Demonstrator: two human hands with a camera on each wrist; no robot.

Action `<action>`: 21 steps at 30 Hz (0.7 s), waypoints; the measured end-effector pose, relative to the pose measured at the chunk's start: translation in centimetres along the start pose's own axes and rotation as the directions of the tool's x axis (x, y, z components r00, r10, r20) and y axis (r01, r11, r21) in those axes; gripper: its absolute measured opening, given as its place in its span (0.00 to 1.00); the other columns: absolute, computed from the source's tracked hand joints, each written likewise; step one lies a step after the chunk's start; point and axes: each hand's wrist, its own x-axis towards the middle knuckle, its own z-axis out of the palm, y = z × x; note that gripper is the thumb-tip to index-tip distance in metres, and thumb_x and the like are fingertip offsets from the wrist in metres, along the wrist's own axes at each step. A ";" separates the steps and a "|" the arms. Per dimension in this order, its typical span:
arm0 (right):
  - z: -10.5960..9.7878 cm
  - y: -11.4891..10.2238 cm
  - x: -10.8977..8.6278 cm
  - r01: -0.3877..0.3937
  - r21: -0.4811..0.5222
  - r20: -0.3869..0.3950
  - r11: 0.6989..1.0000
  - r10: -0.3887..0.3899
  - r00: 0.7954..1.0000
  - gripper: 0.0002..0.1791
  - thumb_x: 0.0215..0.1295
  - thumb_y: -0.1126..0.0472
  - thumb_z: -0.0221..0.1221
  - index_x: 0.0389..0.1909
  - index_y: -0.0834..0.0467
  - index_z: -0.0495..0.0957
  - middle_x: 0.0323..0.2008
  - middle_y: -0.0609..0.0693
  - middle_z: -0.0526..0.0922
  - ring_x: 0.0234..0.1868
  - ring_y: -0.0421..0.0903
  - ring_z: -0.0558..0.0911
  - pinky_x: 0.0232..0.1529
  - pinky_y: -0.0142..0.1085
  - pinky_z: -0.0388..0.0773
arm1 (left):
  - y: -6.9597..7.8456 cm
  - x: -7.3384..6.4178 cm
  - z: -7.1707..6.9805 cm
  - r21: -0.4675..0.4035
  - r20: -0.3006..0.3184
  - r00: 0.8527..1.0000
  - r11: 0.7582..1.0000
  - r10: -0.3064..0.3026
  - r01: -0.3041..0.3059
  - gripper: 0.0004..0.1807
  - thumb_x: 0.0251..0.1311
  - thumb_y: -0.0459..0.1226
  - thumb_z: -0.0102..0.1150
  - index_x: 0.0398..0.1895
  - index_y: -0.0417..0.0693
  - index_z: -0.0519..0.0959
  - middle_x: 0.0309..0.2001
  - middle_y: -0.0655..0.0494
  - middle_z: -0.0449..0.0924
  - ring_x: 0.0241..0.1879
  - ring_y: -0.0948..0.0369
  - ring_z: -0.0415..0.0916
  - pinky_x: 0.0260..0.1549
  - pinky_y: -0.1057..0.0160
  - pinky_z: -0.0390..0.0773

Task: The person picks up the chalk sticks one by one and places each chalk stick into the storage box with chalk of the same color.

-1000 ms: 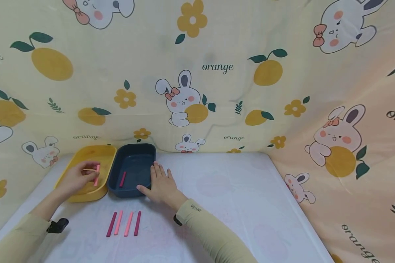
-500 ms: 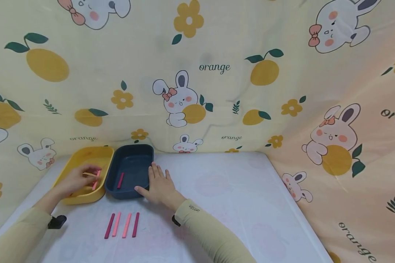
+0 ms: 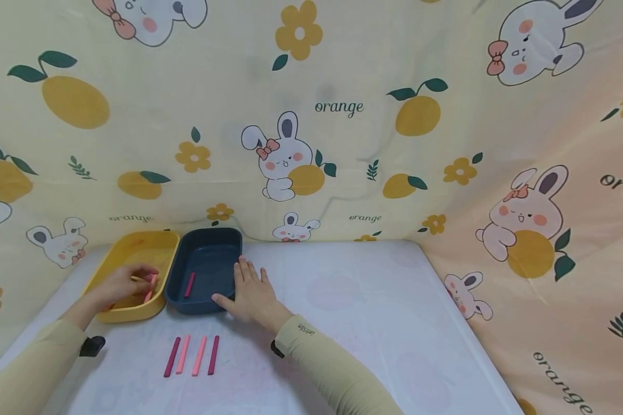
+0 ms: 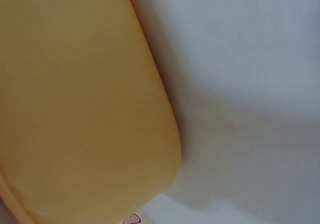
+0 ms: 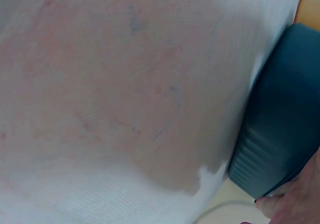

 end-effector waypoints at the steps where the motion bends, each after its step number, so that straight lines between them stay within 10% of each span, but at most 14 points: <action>1: 0.0 0.0 0.0 0.000 0.000 0.000 1.000 0.000 1.000 0.55 0.72 0.21 0.34 0.84 0.58 0.44 0.85 0.52 0.40 0.84 0.50 0.47 0.80 0.54 0.44 | -0.1 0.1 0.0 0.010 -0.003 1.000 1.000 -0.003 0.003 0.21 0.70 0.30 0.61 0.63 0.29 0.73 0.51 0.37 0.77 0.45 0.50 0.75 0.41 0.63 0.82; 21: -0.1 -0.2 -0.1 -0.011 0.002 0.007 1.000 0.010 1.000 0.55 0.71 0.21 0.34 0.84 0.57 0.43 0.85 0.51 0.39 0.84 0.49 0.45 0.80 0.55 0.43 | -0.3 0.8 0.5 0.044 0.006 0.999 0.998 -0.047 0.047 0.20 0.69 0.29 0.62 0.60 0.26 0.76 0.47 0.38 0.79 0.43 0.51 0.75 0.41 0.62 0.81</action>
